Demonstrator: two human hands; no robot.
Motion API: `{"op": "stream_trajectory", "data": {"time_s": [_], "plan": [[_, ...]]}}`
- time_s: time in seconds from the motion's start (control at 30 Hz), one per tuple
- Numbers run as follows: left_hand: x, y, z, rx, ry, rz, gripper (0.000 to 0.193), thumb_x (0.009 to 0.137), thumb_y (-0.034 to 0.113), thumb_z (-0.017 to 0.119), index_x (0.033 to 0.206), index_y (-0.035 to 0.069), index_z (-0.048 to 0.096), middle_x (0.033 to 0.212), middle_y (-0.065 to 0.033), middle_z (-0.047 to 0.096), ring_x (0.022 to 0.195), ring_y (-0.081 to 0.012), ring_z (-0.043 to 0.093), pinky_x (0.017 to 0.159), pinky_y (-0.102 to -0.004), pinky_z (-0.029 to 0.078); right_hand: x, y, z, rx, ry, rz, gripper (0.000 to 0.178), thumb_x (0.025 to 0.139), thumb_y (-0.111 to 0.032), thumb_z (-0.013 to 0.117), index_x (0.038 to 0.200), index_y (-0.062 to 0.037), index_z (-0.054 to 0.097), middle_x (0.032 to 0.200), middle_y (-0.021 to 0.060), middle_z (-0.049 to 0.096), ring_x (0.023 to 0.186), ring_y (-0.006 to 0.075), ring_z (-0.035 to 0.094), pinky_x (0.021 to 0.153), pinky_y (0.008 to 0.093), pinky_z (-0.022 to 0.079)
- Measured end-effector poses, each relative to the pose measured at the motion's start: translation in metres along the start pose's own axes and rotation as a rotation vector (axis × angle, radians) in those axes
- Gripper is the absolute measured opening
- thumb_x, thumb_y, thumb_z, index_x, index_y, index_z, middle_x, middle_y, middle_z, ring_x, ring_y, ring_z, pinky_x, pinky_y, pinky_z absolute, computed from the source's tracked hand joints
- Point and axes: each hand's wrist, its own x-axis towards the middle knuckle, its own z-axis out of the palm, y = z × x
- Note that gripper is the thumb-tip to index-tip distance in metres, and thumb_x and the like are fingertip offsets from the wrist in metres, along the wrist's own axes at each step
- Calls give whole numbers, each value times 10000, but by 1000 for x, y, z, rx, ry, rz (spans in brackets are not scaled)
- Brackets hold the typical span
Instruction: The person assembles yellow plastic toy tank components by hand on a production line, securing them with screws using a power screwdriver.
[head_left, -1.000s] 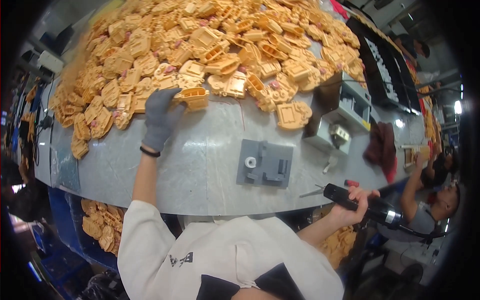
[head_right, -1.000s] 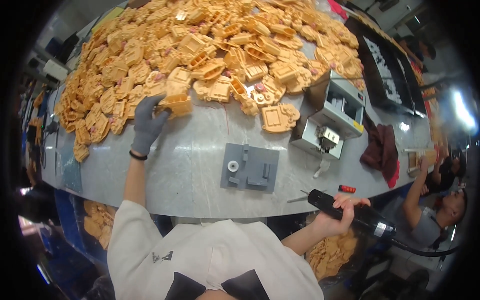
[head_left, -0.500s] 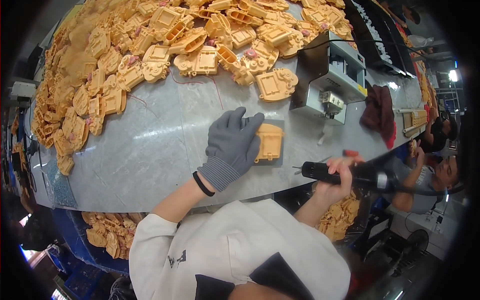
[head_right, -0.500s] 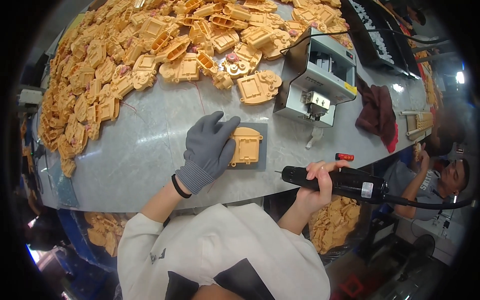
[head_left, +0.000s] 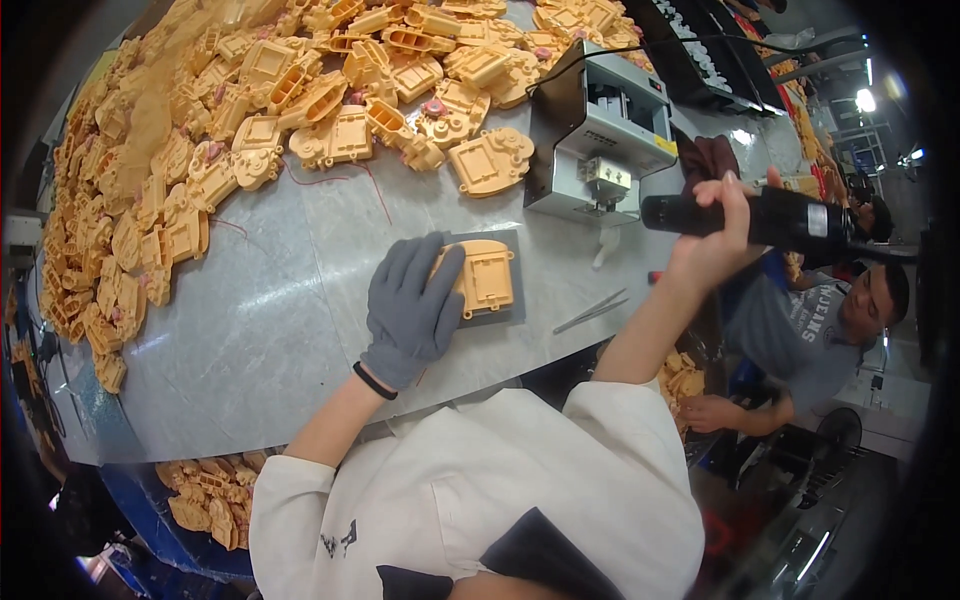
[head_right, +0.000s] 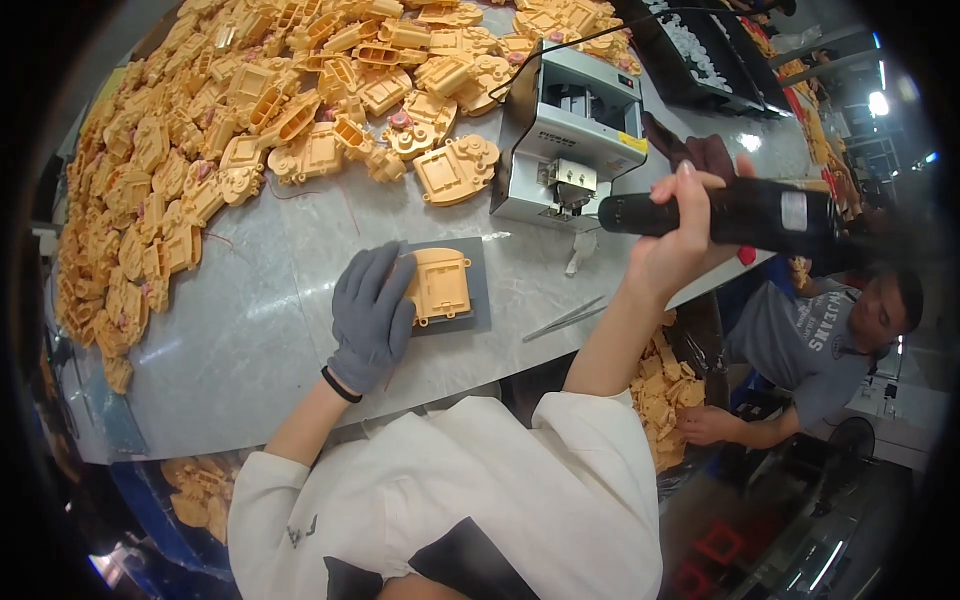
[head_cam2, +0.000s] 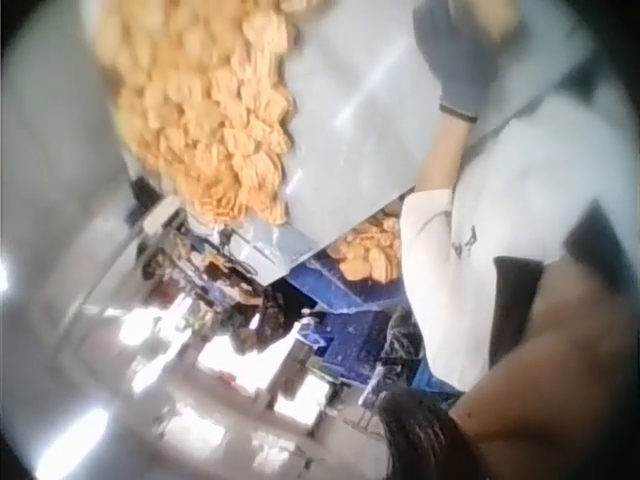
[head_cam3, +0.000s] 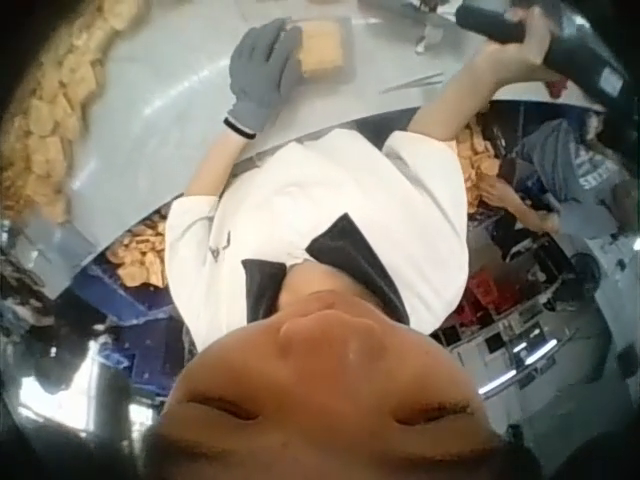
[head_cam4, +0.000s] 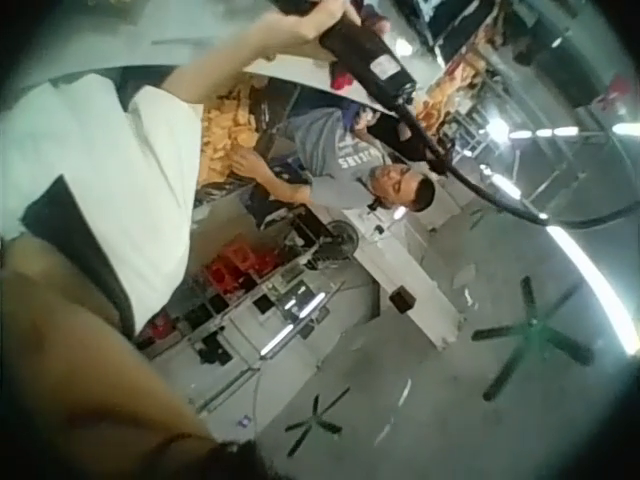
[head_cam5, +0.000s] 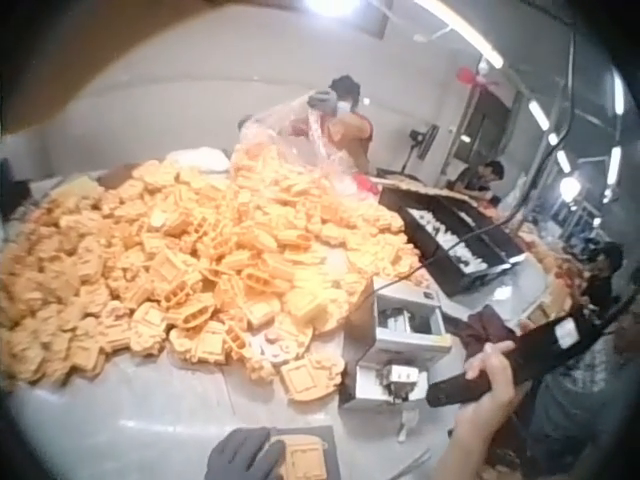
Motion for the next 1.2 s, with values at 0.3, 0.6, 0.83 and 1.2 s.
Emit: {"op": "stream_trajectory", "data": {"time_s": [0.3,0.6,0.83,1.2], "plan": [[-10,1,-3,-233,-48,-72,685,570,280,794,1147,53,501,1030,-135,562,973,-318,532,885,-423,394,-3,39,17,-264,-174,43,339,688,67,601,999,58,466,612,47,566,495,99,517,545,214,422],[-11,0,11,-218,8,-156,730,562,285,807,1172,52,481,1042,-126,563,950,-294,533,859,-400,398,-45,16,1,-140,-100,154,383,686,49,571,1041,20,432,617,63,510,490,129,479,515,245,412],[-13,-1,-4,-356,142,-188,667,572,437,783,1108,126,537,1097,-128,515,1032,-331,476,911,-456,383,-90,-13,28,471,-265,306,474,739,-25,485,1190,-72,347,631,47,421,501,156,441,580,339,405],[-29,-6,-8,-370,255,-270,273,608,183,751,846,156,621,1127,-81,556,1183,-350,404,1038,-523,275,-138,-12,66,498,-338,430,459,742,-37,461,1189,-89,371,635,36,404,508,143,422,590,325,394]]}}
